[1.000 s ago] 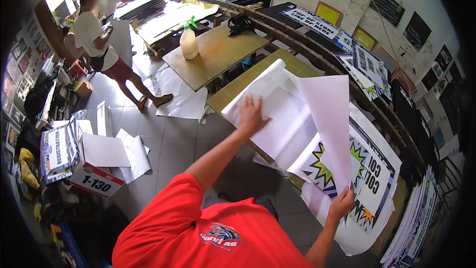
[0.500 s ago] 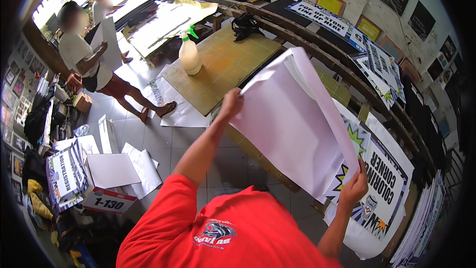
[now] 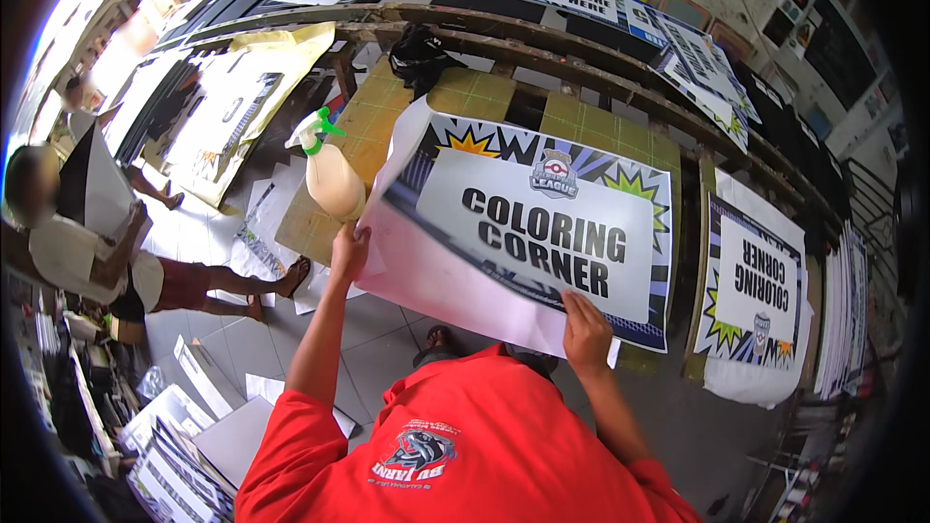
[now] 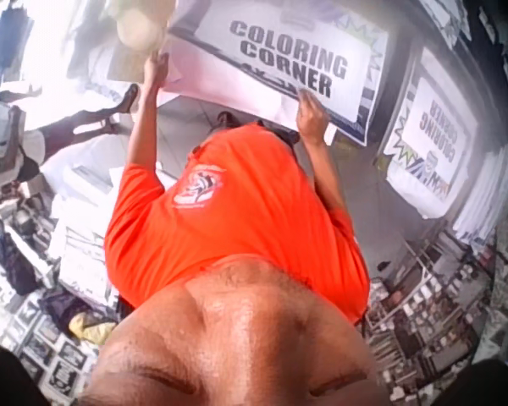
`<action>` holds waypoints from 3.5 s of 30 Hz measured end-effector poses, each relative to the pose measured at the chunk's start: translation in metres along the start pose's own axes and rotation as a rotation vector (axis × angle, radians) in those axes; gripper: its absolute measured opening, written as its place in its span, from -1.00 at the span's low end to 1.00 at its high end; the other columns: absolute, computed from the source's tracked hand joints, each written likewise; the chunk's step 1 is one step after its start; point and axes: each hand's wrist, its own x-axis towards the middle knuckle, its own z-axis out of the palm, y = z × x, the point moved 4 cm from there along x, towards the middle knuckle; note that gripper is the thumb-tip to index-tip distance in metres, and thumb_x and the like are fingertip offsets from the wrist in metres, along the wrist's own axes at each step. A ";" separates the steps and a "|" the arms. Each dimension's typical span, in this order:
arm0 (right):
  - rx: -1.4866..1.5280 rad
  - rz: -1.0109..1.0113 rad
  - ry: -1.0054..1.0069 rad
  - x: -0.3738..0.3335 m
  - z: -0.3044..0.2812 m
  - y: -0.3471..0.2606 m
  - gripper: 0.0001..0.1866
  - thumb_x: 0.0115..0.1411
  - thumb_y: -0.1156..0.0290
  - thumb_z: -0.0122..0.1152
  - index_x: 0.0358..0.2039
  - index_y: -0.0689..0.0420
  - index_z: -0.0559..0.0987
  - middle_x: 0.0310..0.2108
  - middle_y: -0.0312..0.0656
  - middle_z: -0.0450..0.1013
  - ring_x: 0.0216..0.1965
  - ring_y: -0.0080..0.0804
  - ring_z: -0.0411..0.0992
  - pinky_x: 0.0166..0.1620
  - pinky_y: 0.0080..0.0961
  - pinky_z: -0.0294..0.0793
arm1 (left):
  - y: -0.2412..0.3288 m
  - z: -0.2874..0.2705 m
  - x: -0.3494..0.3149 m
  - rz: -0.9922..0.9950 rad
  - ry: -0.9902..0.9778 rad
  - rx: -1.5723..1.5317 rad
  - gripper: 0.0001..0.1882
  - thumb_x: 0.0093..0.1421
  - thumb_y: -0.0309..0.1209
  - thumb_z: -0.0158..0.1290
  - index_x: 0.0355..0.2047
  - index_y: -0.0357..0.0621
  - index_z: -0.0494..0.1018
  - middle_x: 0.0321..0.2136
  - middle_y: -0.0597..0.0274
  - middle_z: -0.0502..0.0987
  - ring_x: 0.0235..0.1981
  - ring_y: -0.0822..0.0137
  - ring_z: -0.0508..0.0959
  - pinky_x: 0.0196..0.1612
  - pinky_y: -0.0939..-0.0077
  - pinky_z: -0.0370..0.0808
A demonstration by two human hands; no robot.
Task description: The person assembles a large printed sign by applying black tape to the back of a white sheet, then sprays the front with a liquid from a spray bottle. They place a printed 'COLORING CORNER' sheet onto the wet surface and smooth it down to adhere it.
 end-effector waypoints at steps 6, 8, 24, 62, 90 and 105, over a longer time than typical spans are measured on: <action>-0.055 0.037 -0.181 -0.028 0.056 -0.019 -0.62 0.07 0.58 0.13 -0.05 0.20 0.59 0.02 -0.06 0.51 0.12 -0.07 0.42 0.16 -0.14 0.38 | 0.016 -0.020 -0.005 0.068 -0.054 0.127 -0.61 0.23 -0.20 0.12 -0.09 -0.24 0.39 -0.20 -0.32 0.57 -0.14 -0.28 0.56 -0.10 -0.03 0.47; -0.032 0.052 -0.189 -0.037 0.064 -0.015 -0.59 0.05 0.59 0.15 -0.03 0.21 0.58 0.07 -0.05 0.47 0.17 -0.01 0.36 0.20 -0.05 0.32 | 0.021 -0.025 -0.003 0.081 -0.095 0.122 -0.63 0.22 -0.23 0.14 -0.12 -0.24 0.37 -0.21 -0.24 0.56 -0.14 -0.25 0.55 -0.09 0.03 0.47; -0.095 0.107 -0.110 0.026 0.013 -0.036 -0.75 0.16 0.48 0.14 -0.15 0.18 0.64 -0.14 -0.13 0.59 -0.03 -0.22 0.53 0.02 -0.30 0.49 | 0.107 0.035 -0.064 0.748 -0.286 0.389 -0.49 -0.02 -0.63 0.06 -0.01 -0.03 0.57 0.06 0.09 0.51 0.18 0.03 0.42 0.26 -0.11 0.23; 0.092 0.940 0.149 -0.071 -0.080 0.145 -0.60 0.06 0.64 0.17 -0.06 0.08 0.63 -0.03 0.00 0.55 -0.02 -0.03 0.53 0.00 -0.35 0.52 | 0.080 0.003 -0.054 0.468 -0.252 0.528 -0.22 -0.14 -0.22 0.37 0.14 -0.11 0.43 0.29 -0.31 0.18 0.28 -0.23 0.25 0.29 -0.01 0.23; 1.127 -0.050 0.450 0.338 -0.232 0.099 -0.64 0.23 0.54 0.13 0.06 0.14 0.54 -0.16 -0.23 0.56 -0.10 -0.42 0.56 -0.10 -0.46 0.58 | 0.126 0.014 -0.152 0.405 -0.176 0.119 -0.75 0.22 -0.47 0.07 -0.12 -0.32 0.57 -0.21 -0.15 0.62 -0.23 -0.12 0.62 -0.14 0.15 0.54; 1.151 1.159 -0.039 -0.004 0.022 0.050 -0.33 0.29 -0.06 0.14 0.26 0.07 0.29 -0.06 -0.23 0.45 -0.16 -0.43 0.49 -0.21 -0.46 0.51 | 0.267 0.199 -0.190 0.997 -0.546 0.195 -0.85 0.15 -0.39 0.05 -0.30 -0.19 0.48 -0.55 0.10 0.60 -0.56 0.11 0.63 -0.50 0.24 0.56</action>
